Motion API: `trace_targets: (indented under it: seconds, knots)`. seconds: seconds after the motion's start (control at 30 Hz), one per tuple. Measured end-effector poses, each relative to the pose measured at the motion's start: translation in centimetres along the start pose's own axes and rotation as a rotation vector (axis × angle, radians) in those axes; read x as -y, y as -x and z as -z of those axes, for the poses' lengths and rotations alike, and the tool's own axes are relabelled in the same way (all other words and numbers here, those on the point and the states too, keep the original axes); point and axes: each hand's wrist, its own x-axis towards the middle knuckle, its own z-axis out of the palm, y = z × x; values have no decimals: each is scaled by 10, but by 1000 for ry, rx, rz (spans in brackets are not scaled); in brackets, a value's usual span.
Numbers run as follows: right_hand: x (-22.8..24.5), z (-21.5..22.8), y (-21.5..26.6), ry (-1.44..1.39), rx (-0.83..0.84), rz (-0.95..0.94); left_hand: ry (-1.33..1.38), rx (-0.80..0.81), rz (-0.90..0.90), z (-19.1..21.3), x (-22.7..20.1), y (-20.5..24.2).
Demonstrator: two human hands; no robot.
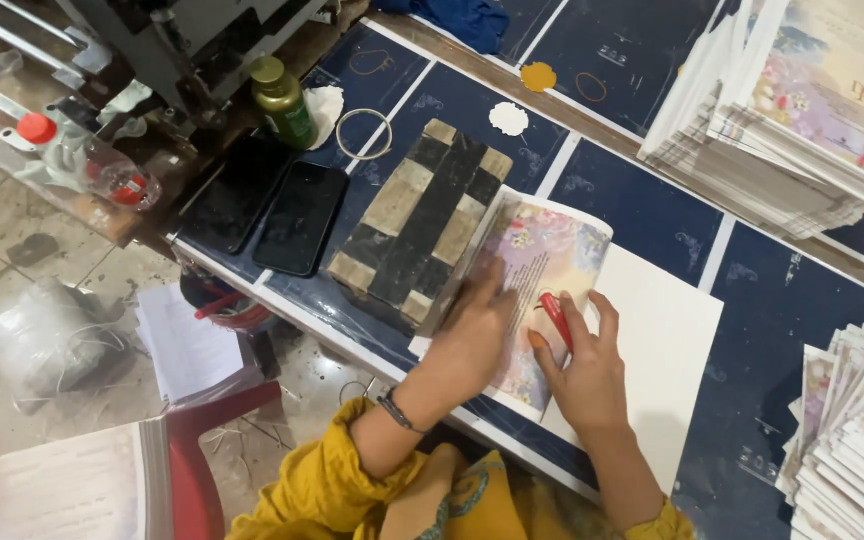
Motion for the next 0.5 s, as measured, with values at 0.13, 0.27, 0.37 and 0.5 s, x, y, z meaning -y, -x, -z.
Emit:
trace_targets:
  seconds: [0.13, 0.27, 0.37, 0.5]
  knots:
    - [-2, -17, -6, 85, 18, -8, 87, 20, -45, -21, 4, -5]
    - [3, -19, -11, 131, 66, -13, 203, -164, -82, -42, 21, -16]
    - [10, -18, -13, 157, 77, -18, 404, -202, -61, -54, 29, -20]
    - [14, -16, -13, 177, 139, -74, 455, -219, -72, -58, 23, -18]
